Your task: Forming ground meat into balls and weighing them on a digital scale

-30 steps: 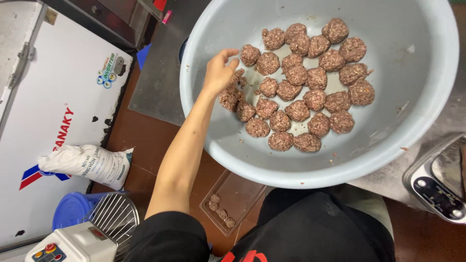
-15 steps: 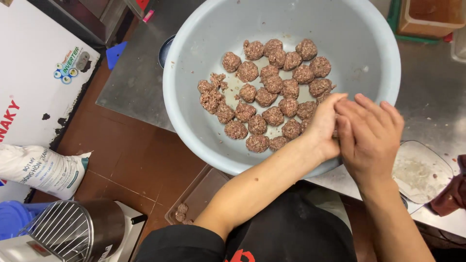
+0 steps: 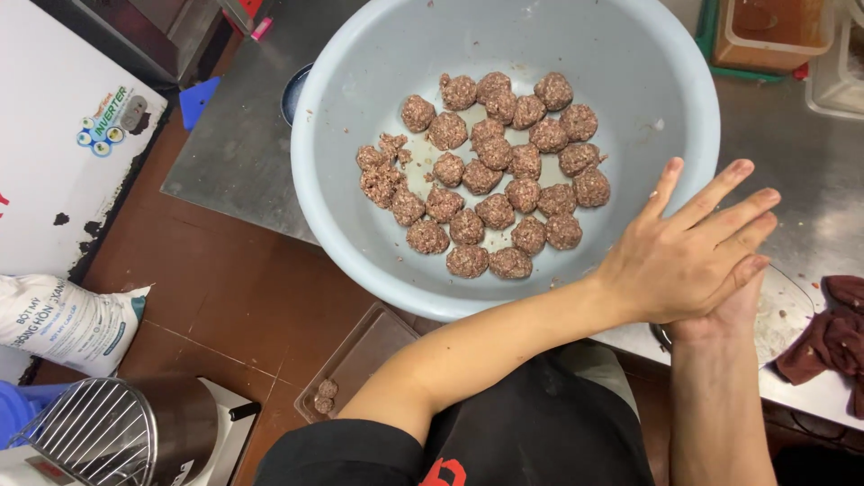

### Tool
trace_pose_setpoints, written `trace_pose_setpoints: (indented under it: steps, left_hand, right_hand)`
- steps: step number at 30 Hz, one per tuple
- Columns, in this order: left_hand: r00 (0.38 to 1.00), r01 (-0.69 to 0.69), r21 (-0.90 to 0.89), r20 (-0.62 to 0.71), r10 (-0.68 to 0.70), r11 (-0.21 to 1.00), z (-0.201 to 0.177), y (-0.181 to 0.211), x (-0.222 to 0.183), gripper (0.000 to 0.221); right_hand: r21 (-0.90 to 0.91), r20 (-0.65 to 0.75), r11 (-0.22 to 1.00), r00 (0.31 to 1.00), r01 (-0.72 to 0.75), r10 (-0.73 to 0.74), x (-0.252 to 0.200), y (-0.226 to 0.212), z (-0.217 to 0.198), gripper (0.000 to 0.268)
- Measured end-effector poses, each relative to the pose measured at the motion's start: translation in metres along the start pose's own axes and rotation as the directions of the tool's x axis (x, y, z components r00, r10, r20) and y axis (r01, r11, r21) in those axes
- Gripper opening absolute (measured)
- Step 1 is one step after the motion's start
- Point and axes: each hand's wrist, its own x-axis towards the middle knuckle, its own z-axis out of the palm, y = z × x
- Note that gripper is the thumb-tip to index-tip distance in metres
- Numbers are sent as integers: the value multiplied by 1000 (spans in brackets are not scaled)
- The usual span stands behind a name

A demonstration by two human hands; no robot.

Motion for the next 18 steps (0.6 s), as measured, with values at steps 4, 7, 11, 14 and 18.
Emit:
trace_pose_setpoints:
  steps: [4,7,11,14,18]
  left_hand:
    - [996,13,-62,92,-7,998,10,-3,-12,46]
    - [911,396,-646,365,-192,652,21,-7,-10,70]
    - [353,471,-415,898,-264,-779,59,-22,-28,45]
    - [431,299,-142,902,1,-943,88,-31,-42,45]
    - [64,435,-530,825,-562,-728,28,-15,3,16]
  right_hand:
    - [-168,-10,980,994,108,-111,-1,6,-10,31]
    - [-334,12,916,973,221,-231,6,6,-15,28]
    - [-715,325,401,780,572,-534,3,0,-3,28]
    - [-712,679,-259,546,652,-491,9,8,3,27]
    - [-733,680,-388,580,558,-449,23,33,-16,42]
